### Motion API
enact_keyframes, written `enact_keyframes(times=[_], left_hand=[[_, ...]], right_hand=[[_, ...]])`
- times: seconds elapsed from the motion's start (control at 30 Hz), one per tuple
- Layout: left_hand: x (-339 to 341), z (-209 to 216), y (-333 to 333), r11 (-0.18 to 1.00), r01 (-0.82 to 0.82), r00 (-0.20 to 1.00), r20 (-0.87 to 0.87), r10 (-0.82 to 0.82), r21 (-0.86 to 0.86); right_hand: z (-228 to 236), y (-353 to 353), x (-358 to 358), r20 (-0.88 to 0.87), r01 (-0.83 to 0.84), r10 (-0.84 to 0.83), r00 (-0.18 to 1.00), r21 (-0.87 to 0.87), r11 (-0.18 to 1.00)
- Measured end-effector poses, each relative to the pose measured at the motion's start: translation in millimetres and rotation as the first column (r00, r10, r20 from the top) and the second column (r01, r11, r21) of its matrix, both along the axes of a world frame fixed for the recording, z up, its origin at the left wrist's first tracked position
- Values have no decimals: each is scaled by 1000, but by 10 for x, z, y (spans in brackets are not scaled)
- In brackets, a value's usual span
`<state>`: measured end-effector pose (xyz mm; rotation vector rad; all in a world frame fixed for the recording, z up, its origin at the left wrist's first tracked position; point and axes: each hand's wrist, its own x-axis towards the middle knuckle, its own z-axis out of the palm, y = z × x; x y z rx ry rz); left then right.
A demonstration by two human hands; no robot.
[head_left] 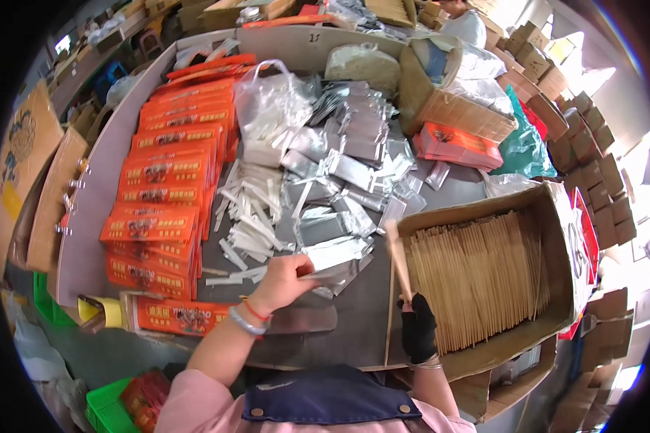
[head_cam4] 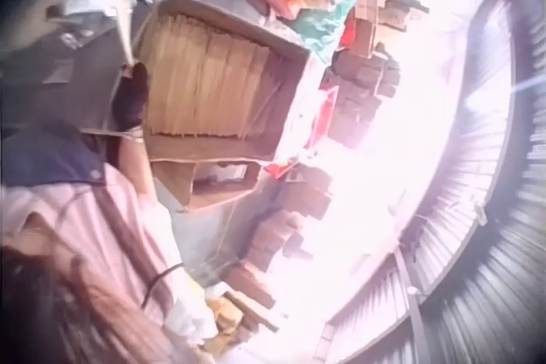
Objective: Packaging bundles of wooden sticks into silver pouches and placing them into red display boxes.
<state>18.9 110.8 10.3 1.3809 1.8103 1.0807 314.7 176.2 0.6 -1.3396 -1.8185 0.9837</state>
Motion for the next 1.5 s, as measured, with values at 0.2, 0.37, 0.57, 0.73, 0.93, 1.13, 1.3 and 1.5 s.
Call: enact_keyframes(times=[0.2, 0.37, 0.57, 0.73, 0.93, 1.13, 1.3, 1.5], left_hand=[[-29, -161, -1011, 986, 6, 889, -450, -82, -167], [-192, -55, -1352, 998, -17, 884, -466, -17, -68], [-71, -392, -1353, 996, 79, 864, -494, -92, -46], [-68, -289, -1221, 998, 57, 833, -548, -70, -41], [-74, -465, -1092, 991, 123, 854, -505, -130, -47], [-182, -38, -976, 877, 368, 651, -588, -480, -309], [-1111, 620, -832, 919, 385, 679, -648, -345, -86], [-822, -80, -1334, 948, -318, 792, -541, 283, 29]], right_hand=[[-70, -31, -120, 368, -546, 480, 796, 96, 832], [-53, 45, -53, 581, -642, 532, 616, -21, 766], [-371, -189, -716, 535, -747, 621, 573, 28, 664], [-465, -183, -718, 449, -589, 470, 760, 169, 791], [-522, -793, -1364, -119, -618, 610, 783, -47, 785], [-16, -517, -1170, 618, -762, 550, 562, 127, 635], [61, -242, -837, 464, -537, 382, 800, 268, 800], [169, -333, -868, 581, -613, 416, 700, 189, 767]])
